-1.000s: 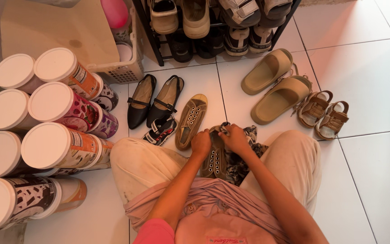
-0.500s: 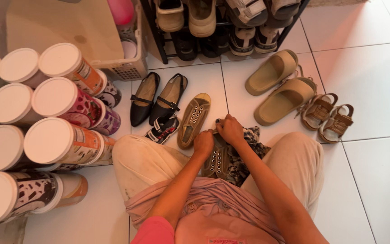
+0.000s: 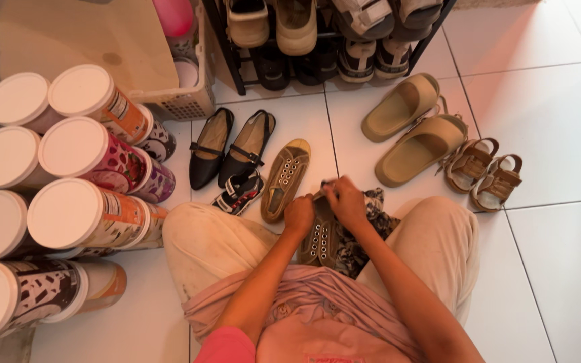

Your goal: The person sits on the floor and wipes a pair of beige canvas shoes with a patterned cloth. They clean the exterior and interior surfaces, then remove the laces from one shoe and place them on the floor.

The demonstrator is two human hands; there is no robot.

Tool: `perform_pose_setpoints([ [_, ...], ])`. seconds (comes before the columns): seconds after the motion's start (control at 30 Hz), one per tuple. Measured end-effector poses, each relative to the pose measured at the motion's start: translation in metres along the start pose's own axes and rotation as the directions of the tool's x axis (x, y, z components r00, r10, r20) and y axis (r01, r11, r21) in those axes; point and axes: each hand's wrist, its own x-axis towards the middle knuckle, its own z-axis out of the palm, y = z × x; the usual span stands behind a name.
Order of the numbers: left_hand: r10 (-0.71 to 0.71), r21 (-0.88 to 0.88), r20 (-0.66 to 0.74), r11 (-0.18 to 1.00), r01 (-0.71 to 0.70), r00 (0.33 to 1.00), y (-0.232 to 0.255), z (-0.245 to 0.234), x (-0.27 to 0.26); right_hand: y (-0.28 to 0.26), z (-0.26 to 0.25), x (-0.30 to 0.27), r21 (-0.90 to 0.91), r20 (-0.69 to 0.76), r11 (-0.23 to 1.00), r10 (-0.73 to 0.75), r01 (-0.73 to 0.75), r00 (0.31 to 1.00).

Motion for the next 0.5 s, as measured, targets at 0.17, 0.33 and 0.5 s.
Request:
perform_pose_setpoints([
  [0.17, 0.02, 0.0, -0.044, 1.0, -0.02, 0.999, -0.006, 0.005, -0.001, 0.004, 0.017, 0.001, -0.162, -0.122, 0.986, -0.044, 0.024, 0.992],
  [0.33, 0.005, 0.102, 0.089, 0.995, -0.014, 0.996, -0.009, 0.024, 0.018, 0.032, 0.028, -0.011, -0.289, 0.001, 0.956, -0.048, 0.046, 0.999],
  [0.5, -0.02, 0.292, 0.25, 0.955, -0.056, 0.968, 0.002, 0.03, 0.056, 0.054, 0.041, -0.029, -0.412, 0.052, 0.888, 0.244, -0.202, 0.968],
])
